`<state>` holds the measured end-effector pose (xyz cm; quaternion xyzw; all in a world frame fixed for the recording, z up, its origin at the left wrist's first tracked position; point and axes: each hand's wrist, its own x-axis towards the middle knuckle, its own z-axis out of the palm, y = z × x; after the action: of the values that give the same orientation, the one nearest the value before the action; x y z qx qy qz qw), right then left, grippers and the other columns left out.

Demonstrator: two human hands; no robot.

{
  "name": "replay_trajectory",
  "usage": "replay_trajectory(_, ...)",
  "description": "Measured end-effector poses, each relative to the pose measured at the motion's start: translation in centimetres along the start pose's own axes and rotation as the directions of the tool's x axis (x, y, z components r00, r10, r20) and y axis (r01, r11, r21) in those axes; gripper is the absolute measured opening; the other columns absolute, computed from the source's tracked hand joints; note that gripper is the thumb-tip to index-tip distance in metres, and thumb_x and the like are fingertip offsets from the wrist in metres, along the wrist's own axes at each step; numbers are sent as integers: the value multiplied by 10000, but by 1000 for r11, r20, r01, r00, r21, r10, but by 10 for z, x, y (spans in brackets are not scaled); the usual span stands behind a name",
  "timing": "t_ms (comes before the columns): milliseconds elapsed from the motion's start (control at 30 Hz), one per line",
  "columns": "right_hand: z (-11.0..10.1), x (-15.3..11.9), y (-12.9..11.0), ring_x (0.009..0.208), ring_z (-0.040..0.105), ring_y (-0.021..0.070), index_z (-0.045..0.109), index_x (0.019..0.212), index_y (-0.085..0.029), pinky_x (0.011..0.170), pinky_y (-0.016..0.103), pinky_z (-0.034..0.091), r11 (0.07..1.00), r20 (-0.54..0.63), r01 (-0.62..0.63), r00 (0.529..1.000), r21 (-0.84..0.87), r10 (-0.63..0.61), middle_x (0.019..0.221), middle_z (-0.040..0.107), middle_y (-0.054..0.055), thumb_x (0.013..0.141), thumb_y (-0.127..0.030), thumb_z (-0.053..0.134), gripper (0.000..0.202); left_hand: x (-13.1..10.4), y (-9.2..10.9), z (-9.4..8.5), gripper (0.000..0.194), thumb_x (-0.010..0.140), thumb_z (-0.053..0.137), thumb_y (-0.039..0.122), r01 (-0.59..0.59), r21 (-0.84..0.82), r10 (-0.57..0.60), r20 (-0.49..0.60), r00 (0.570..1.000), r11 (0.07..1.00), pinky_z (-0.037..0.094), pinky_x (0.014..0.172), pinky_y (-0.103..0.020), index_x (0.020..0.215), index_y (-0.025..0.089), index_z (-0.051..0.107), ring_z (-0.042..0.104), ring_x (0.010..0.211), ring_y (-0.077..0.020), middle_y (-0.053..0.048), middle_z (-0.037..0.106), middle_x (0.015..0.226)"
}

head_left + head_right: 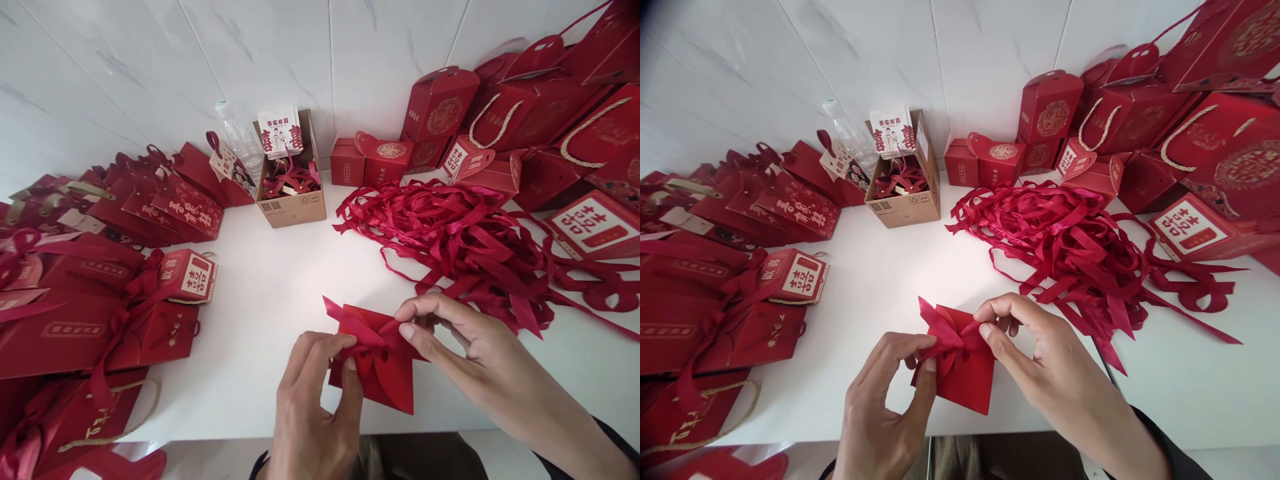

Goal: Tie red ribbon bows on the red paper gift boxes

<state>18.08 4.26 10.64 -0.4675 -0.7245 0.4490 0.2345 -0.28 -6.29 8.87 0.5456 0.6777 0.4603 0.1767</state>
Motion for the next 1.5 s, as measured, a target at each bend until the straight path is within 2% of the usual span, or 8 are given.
replay_trajectory(133,0,-1,-4,765,668,178,711,995,-314,501,234,461,1000,-3,9,1000,1,-9,895,733,-15,1007,-512,623,217,0,1,1,175,961,620,144,19,-7,-19,0,1000,1000,509,685,-305,1034,271,716,613,763,-178,-11,693,900)
replay_trajectory(467,2,5,2,824,673,169,677,1017,-316,650,252,533,998,-11,16,1000,58,-16,908,714,-30,1034,-496,606,194,-11,6,-1,222,953,570,46,-61,20,62,-25,998,998,456,659,-275,923,247,658,571,759,-147,5,661,826)
replay_trajectory(667,3,9,2,724,602,157,690,1012,-310,549,247,454,999,-16,-24,1000,20,25,886,695,-27,1037,-523,598,234,-18,5,1,256,946,535,21,-94,15,94,0,996,995,455,667,-273,970,261,619,566,774,-147,4,646,858)
replay_trajectory(933,8,14,-4,511,394,131,691,976,-293,428,262,301,1000,5,11,1000,-10,-11,762,635,-37,1042,-552,571,293,-23,2,8,377,929,526,-37,-184,27,185,-65,981,983,495,683,-281,1141,249,650,593,800,-155,-12,656,909)
replay_trajectory(1100,9,20,-4,616,516,152,678,923,-288,503,253,394,999,5,27,1000,-17,-27,783,655,-28,1045,-551,556,315,-24,-7,8,415,852,540,-126,-346,62,350,-71,934,936,466,631,-307,1094,175,692,556,719,-168,-37,659,840)
replay_trajectory(1233,8,21,-1,643,539,154,683,938,-295,524,256,410,1000,1,8,1000,-16,-8,805,671,-34,1046,-546,562,299,-25,-7,11,405,837,545,-144,-385,72,390,-84,917,920,440,619,-308,1055,162,695,539,693,-163,-38,671,819)
replay_trajectory(1333,8,20,0,657,558,155,690,952,-302,536,262,416,999,-5,9,1000,-32,-9,831,693,-32,1045,-557,557,302,-27,0,13,380,846,559,-80,-335,55,339,-139,930,941,430,623,-322,1086,182,692,512,683,-169,-24,639,808)
replay_trajectory(1500,3,18,-3,743,672,188,705,1141,-323,521,267,451,995,-50,-45,998,-88,41,903,746,0,1017,-651,531,391,-24,10,7,405,934,526,142,-25,111,60,-330,942,994,471,751,-384,1310,245,635,581,931,-249,-86,598,1095)
